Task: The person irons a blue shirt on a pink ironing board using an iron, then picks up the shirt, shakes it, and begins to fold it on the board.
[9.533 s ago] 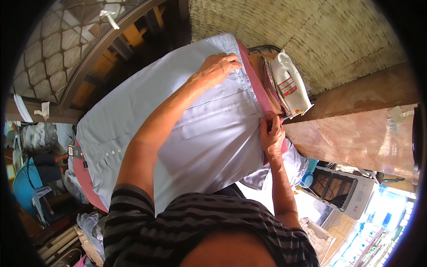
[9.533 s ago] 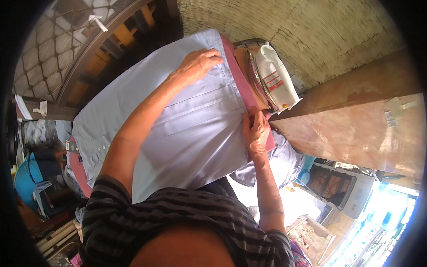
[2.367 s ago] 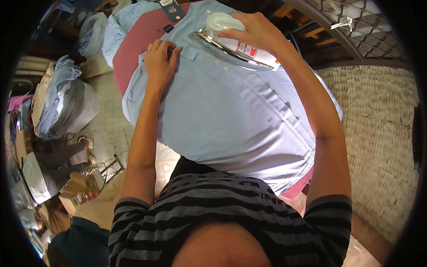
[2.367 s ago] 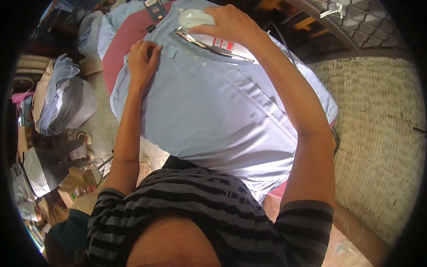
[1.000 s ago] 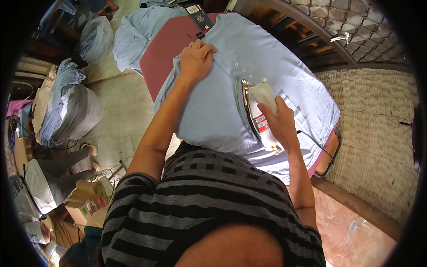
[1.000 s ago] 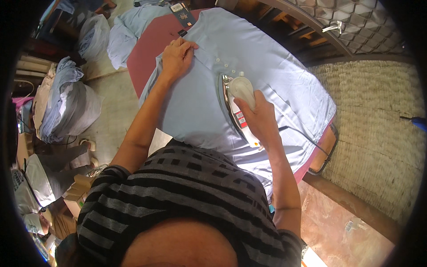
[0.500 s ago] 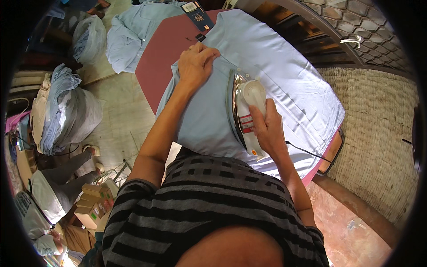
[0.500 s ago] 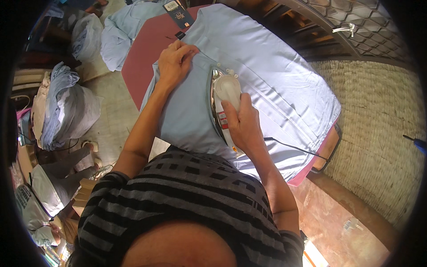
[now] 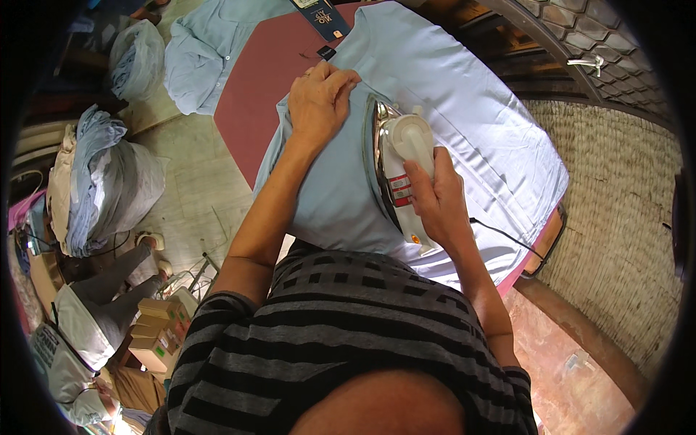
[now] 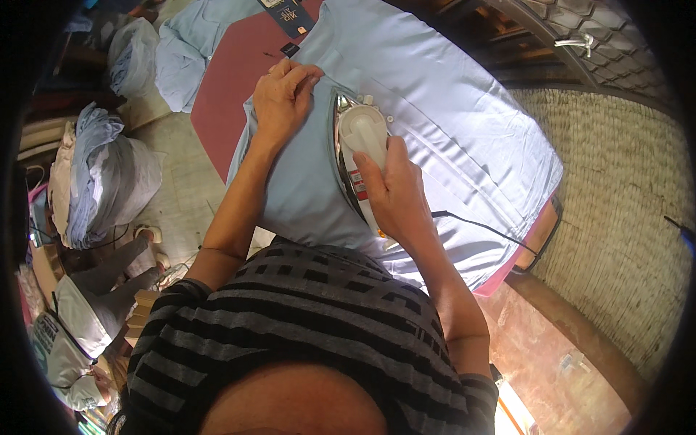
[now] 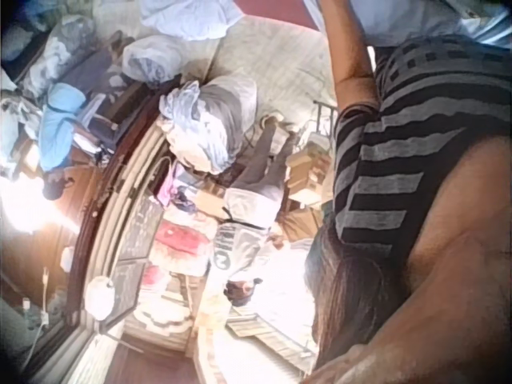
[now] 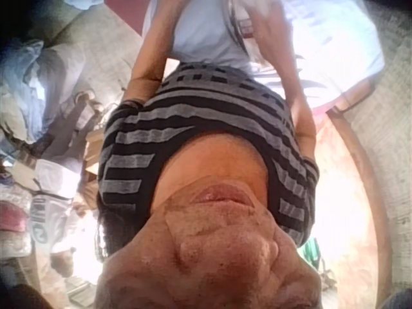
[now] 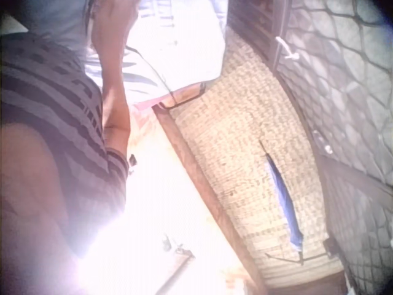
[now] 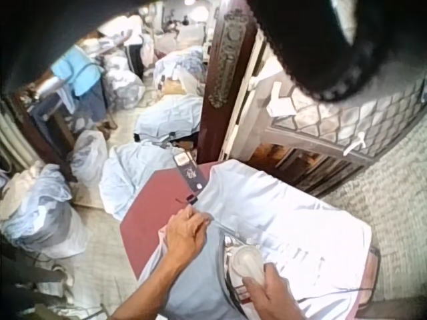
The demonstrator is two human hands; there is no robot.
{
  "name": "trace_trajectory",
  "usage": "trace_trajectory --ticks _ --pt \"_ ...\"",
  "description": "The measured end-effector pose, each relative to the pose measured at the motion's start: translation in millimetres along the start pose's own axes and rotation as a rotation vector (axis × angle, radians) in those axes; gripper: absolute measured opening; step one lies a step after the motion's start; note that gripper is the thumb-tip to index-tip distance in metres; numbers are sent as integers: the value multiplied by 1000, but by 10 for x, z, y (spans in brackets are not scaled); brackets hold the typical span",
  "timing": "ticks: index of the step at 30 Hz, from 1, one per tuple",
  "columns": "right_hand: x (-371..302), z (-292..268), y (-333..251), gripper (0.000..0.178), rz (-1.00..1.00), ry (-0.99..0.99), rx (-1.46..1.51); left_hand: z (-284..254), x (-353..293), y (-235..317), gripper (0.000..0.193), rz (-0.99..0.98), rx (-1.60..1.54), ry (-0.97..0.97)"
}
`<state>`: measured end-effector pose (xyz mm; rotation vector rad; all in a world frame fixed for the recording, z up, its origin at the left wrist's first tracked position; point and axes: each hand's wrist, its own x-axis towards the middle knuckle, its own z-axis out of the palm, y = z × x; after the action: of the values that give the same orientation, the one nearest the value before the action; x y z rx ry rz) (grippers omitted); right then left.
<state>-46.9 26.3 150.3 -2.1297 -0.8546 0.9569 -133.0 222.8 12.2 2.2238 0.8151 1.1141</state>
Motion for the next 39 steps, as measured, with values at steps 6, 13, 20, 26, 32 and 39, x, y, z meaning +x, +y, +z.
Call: trace_trajectory --ticks 6,13,20,26,32,39 --pt "-161 -52 173 33 3 11 33 13 -9 6 7 -1 20 11" --pt "-89 -141 158 33 -14 -49 -55 21 -25 -14 5 9 18 22" --pt "-346 -306 417 32 -18 -29 16 -4 -35 0 6 27 38 15" --pt "-432 -412 451 33 -10 5 -43 -54 -3 9 12 23 126 -97" --pt "-437 -521 292 32 -144 187 -199 105 -88 482 43 348 198 -224" --pt "-149 -450 78 33 -121 182 -477 239 -202 285 52 291 355 -312"
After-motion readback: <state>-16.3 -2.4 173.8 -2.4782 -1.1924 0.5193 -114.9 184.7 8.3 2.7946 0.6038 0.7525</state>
